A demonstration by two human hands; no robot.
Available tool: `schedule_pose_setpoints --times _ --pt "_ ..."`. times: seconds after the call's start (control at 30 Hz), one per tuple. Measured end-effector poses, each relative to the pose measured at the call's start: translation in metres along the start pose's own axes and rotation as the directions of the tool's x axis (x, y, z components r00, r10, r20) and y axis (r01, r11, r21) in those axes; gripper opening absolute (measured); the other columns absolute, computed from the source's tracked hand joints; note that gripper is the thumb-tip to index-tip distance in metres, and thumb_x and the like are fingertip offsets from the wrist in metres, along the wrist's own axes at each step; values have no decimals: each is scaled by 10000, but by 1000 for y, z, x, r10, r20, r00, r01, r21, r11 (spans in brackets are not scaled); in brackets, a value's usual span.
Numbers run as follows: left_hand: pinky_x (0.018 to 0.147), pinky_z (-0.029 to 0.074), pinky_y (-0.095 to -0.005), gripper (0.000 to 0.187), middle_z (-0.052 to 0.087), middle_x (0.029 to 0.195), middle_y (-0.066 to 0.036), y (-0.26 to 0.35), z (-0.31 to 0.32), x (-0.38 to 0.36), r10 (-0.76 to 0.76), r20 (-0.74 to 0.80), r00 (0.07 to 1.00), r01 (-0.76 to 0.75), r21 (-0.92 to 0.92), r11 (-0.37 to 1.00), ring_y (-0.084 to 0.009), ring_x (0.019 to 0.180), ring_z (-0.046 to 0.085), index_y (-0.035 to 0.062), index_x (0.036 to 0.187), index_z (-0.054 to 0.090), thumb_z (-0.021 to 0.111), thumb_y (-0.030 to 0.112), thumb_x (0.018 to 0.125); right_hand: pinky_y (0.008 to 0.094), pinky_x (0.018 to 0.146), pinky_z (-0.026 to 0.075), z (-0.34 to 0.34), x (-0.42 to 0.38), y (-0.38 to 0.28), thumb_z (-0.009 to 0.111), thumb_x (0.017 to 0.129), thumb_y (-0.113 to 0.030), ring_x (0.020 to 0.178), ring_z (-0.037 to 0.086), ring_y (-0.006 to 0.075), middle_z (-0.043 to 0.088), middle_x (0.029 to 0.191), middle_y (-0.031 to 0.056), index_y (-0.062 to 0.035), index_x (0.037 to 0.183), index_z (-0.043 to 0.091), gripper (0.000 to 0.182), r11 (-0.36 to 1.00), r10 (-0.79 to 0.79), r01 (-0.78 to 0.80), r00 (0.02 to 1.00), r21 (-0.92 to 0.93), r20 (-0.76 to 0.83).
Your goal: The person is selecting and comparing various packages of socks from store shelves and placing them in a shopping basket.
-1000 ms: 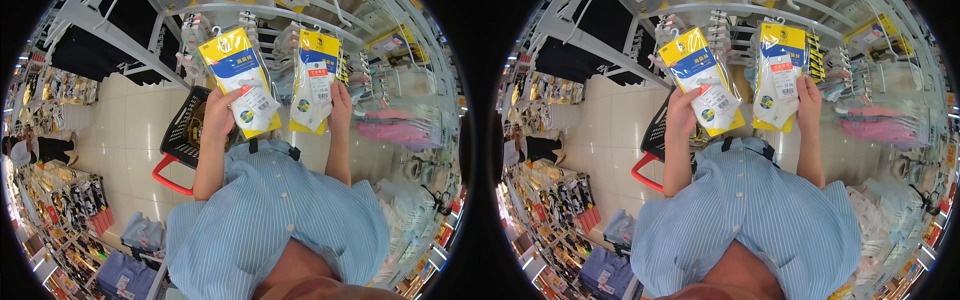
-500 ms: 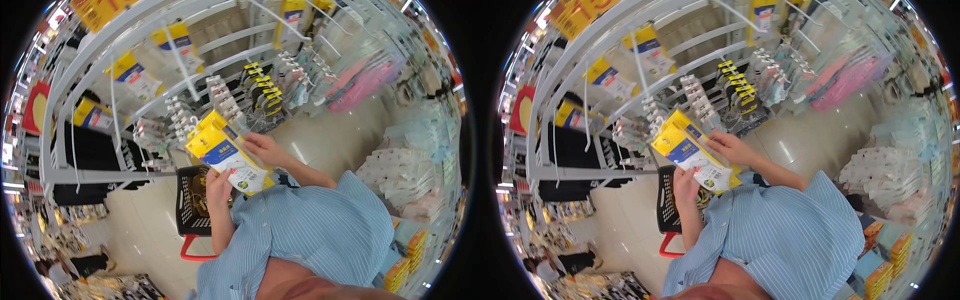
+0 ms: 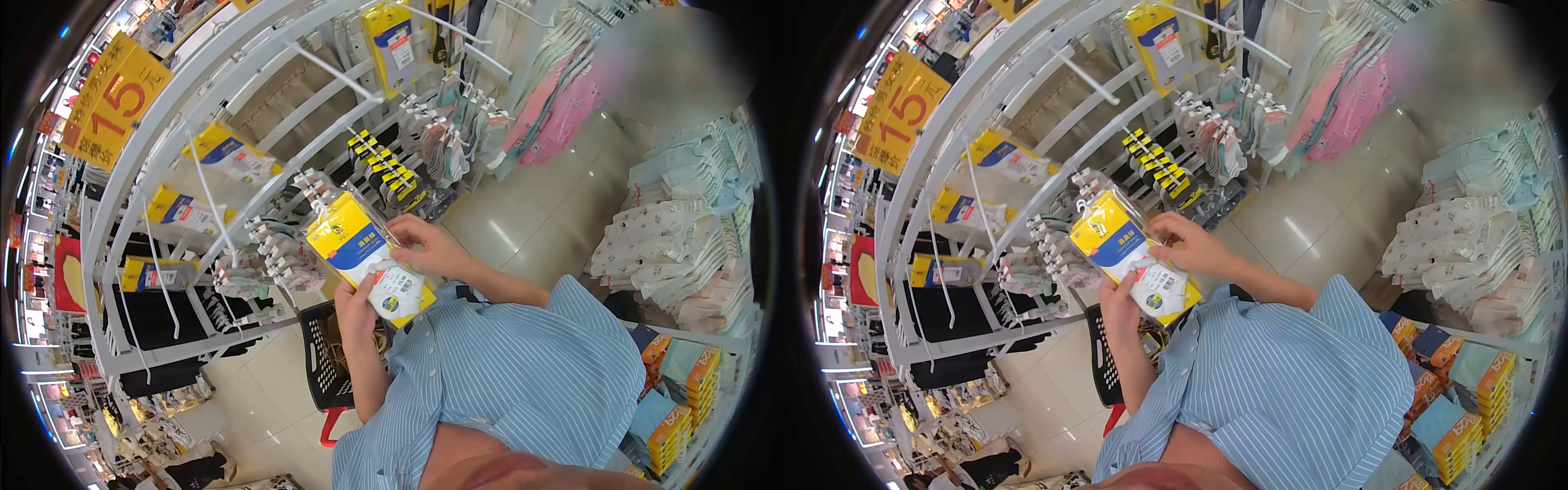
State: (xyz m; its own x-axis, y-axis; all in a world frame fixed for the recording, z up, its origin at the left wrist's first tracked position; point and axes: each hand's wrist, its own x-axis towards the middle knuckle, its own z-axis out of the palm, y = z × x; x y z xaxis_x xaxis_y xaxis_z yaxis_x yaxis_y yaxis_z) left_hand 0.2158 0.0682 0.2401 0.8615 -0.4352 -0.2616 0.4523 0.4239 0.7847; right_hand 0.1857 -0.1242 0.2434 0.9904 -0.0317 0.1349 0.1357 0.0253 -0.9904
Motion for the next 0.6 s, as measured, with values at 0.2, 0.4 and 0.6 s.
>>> schedule_pose_setpoints --times 0.2,0.4,0.6 --pt "845 485 -336 279 600 1090 -146 -22 40 18 18 -63 998 -14 56 998 -212 959 605 -70 1120 529 559 2 852 238 832 428 -34 -3 18 566 888 -120 965 508 90 500 1070 31 6 1082 533 234 980 124 -119 992 161 -26" --pt "858 476 -343 280 592 1103 -149 -39 63 40 25 -113 993 -23 24 999 -218 978 598 -68 1126 515 546 2 857 228 785 429 -75 6 32 548 907 -191 929 506 97 517 1026 31 2 1066 546 249 983 114 -114 993 147 5" --pt "867 463 -359 297 582 1119 -154 -53 97 63 58 -147 987 -58 -1 998 -229 998 587 -59 1140 505 535 12 853 271 708 448 -120 4 28 602 860 -238 809 550 137 552 900 58 15 960 594 272 998 -34 34 999 -60 2"
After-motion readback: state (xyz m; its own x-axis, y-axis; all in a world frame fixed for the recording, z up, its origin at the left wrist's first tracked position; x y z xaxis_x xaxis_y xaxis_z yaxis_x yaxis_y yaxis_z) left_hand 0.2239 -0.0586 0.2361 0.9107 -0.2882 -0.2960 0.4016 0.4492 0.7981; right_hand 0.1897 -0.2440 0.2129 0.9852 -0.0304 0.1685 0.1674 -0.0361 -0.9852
